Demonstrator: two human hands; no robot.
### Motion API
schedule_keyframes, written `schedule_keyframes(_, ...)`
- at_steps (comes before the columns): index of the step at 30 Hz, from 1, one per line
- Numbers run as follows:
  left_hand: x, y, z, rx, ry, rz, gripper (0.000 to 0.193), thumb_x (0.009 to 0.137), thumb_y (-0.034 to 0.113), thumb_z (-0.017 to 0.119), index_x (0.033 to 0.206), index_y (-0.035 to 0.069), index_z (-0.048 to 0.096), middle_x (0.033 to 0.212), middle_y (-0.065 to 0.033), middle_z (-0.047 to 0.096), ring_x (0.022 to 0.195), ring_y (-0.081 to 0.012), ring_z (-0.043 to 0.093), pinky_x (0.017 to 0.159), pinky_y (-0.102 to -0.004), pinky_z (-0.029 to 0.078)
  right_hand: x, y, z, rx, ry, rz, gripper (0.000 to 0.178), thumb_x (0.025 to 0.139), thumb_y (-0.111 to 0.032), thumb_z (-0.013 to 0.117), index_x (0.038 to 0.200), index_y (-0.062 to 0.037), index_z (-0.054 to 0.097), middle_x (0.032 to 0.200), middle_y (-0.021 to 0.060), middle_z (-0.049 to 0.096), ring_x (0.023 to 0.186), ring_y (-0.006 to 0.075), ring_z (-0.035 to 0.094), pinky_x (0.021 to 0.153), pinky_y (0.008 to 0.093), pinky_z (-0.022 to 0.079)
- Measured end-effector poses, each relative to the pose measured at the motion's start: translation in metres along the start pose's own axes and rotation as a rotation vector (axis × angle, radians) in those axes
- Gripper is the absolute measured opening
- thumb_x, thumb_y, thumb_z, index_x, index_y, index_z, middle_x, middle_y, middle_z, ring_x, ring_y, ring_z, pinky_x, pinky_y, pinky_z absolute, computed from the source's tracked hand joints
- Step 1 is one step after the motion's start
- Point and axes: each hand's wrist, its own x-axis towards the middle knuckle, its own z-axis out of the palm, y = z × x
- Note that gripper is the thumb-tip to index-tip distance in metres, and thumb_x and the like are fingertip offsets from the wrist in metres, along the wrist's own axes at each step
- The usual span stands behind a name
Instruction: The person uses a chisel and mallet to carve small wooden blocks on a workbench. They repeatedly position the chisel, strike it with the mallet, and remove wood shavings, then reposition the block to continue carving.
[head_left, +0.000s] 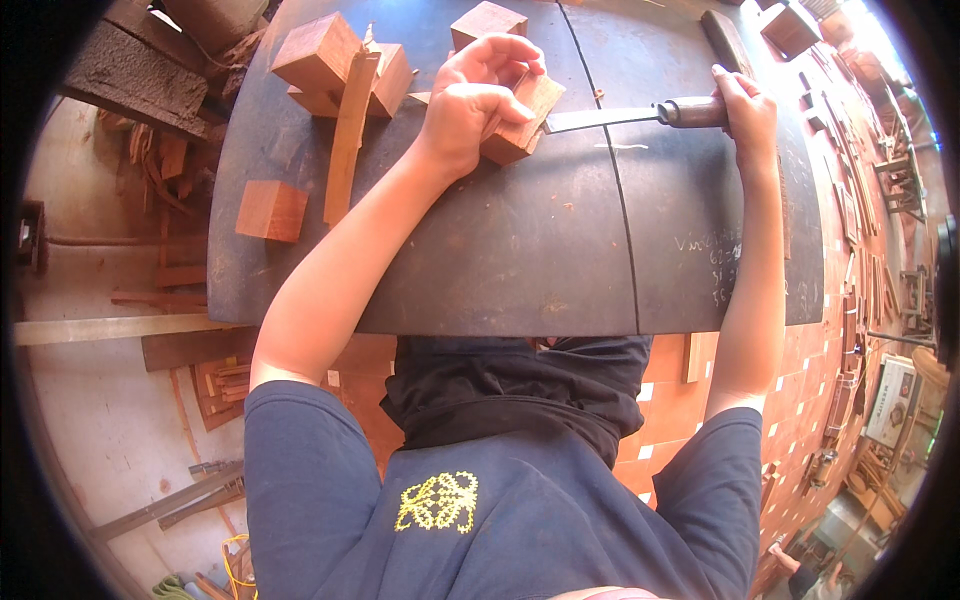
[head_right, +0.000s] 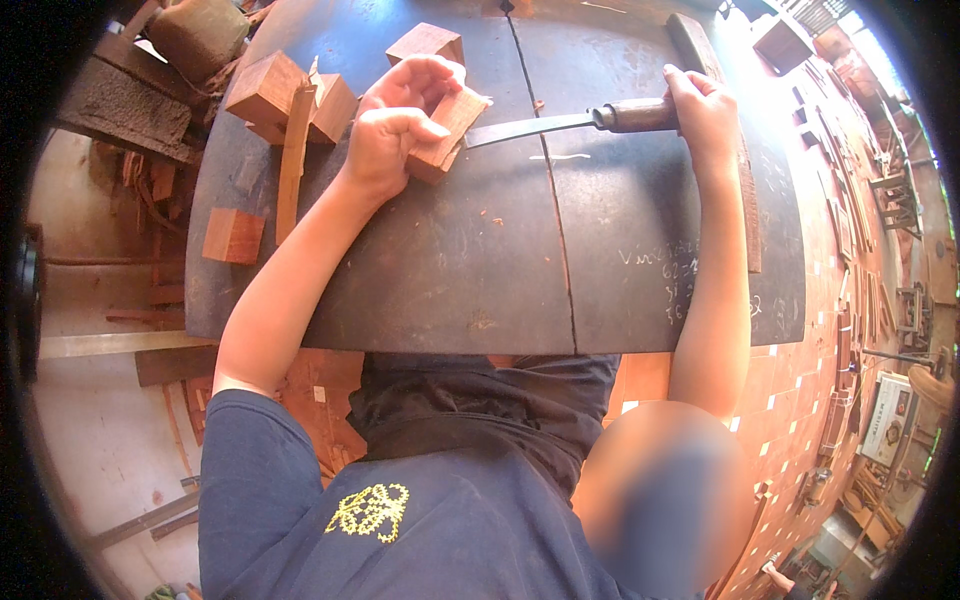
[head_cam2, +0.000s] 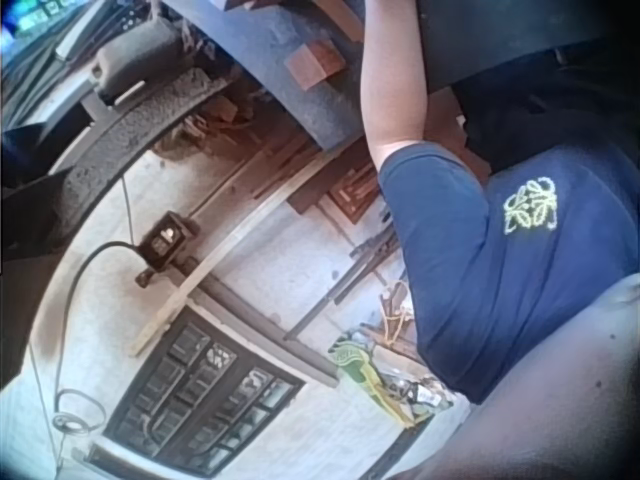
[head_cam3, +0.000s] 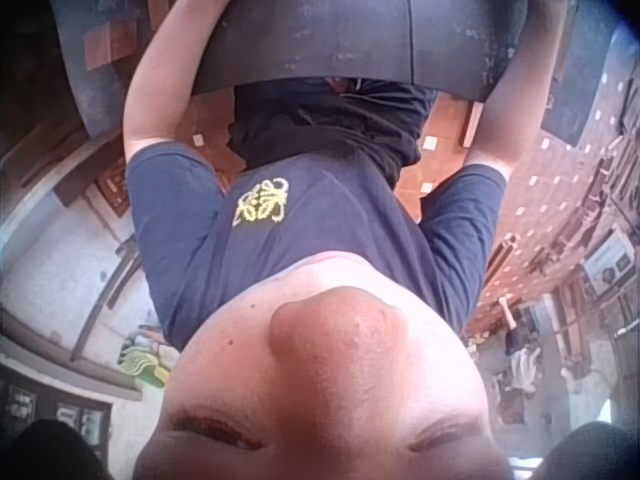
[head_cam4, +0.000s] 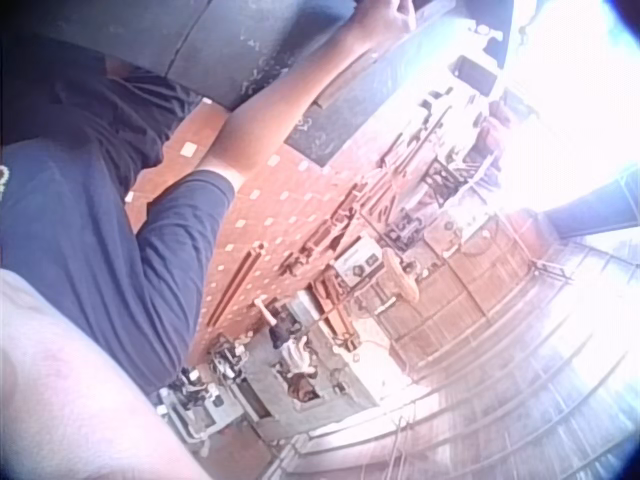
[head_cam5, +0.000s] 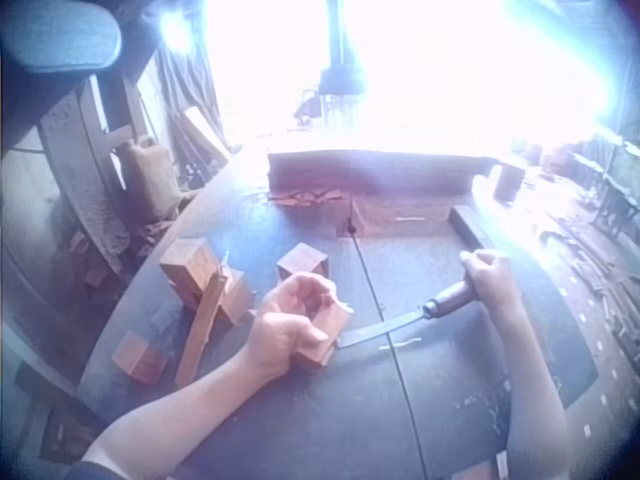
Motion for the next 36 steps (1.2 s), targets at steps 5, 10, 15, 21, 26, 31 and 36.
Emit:
schedule_keyframes(5,0.000,-0.001,0.000,0.010,-0.024,0.022,0.053,0.059,-0.010,0.054,0.111,0.001,0.061,0.105,-0.0102,0.061,0.101,-0.0200,0.061,0.088,-0.0258,0.052,0.001,0.002,0.001,-0.031,-0.060,0.044,0.035,0.094,-0.040,0.068,0.074,-0.0112,0.067,0.065,-0.0030,0.056,0.059,0.0072,0.049,0.055,0.0251,0.038)
schedule_keyframes(10,0.000,-0.002,-0.001,-0.246,-0.156,-0.015,0.054,0.056,-0.007,0.049,0.108,0.000,0.059,0.103,-0.0124,0.061,0.104,-0.0295,0.064,0.097,-0.0368,0.053,-0.005,-0.006,0.007,0.032,-0.081,0.011,0.035,0.092,-0.038,0.070,0.075,-0.0075,0.068,0.068,-0.0024,0.059,0.064,0.0077,0.051,0.061,0.0249,0.040)
schedule_keyframes(15,0.004,-0.001,-0.006,-0.241,-0.084,-0.016,0.055,0.056,-0.005,0.047,0.109,0.000,0.059,0.103,-0.0142,0.061,0.106,-0.0361,0.065,0.102,-0.0416,0.051,0.004,0.003,0.004,0.167,0.114,-0.077,0.033,0.090,-0.032,0.073,0.074,-0.0021,0.070,0.068,0.0004,0.061,0.066,0.0093,0.054,0.066,0.0249,0.042)
schedule_keyframes(21,0.006,0.015,-0.009,0.175,-0.011,0.016,0.053,0.057,-0.007,0.042,0.106,-0.001,0.061,0.106,-0.0145,0.065,0.108,-0.0329,0.067,0.103,-0.0393,0.051,0.008,0.001,-0.003,0.380,0.209,-0.023,0.029,0.090,-0.020,0.073,0.071,0.0000,0.068,0.070,0.0046,0.064,0.066,0.0113,0.056,0.068,0.0265,0.044)
schedule_keyframes(26,0.008,0.022,-0.026,0.648,0.002,0.167,0.050,0.059,-0.008,0.036,0.099,-0.002,0.065,0.108,-0.0128,0.067,0.106,-0.0258,0.067,0.103,-0.0358,0.049,0.004,-0.011,-0.005,0.608,0.330,-0.029,0.028,0.094,-0.018,0.069,0.074,0.0025,0.067,0.068,0.0088,0.064,0.064,0.0150,0.059,0.065,0.0281,0.047)
schedule_keyframes(31,0.006,0.007,-0.026,0.457,0.059,0.223,0.051,0.064,-0.010,0.029,0.099,-0.002,0.066,0.105,-0.0127,0.068,0.099,-0.0212,0.066,0.095,-0.0313,0.051,-0.001,-0.029,-0.024,0.782,0.504,-0.090,0.033,0.099,-0.018,0.064,0.076,0.0055,0.064,0.071,0.0147,0.066,0.064,0.0224,0.064,0.065,0.0356,0.056)
schedule_keyframes(36,-0.005,0.002,0.005,0.469,0.329,0.177,0.038,0.078,-0.010,0.035,0.098,0.000,0.065,0.102,-0.0093,0.066,0.099,-0.0163,0.063,0.091,-0.0276,0.050,-0.002,-0.037,-0.042,0.766,0.675,-0.224,0.038,0.103,-0.020,0.054,0.077,0.0052,0.063,0.074,0.0158,0.067,0.067,0.0236,0.065,0.068,0.0347,0.056)
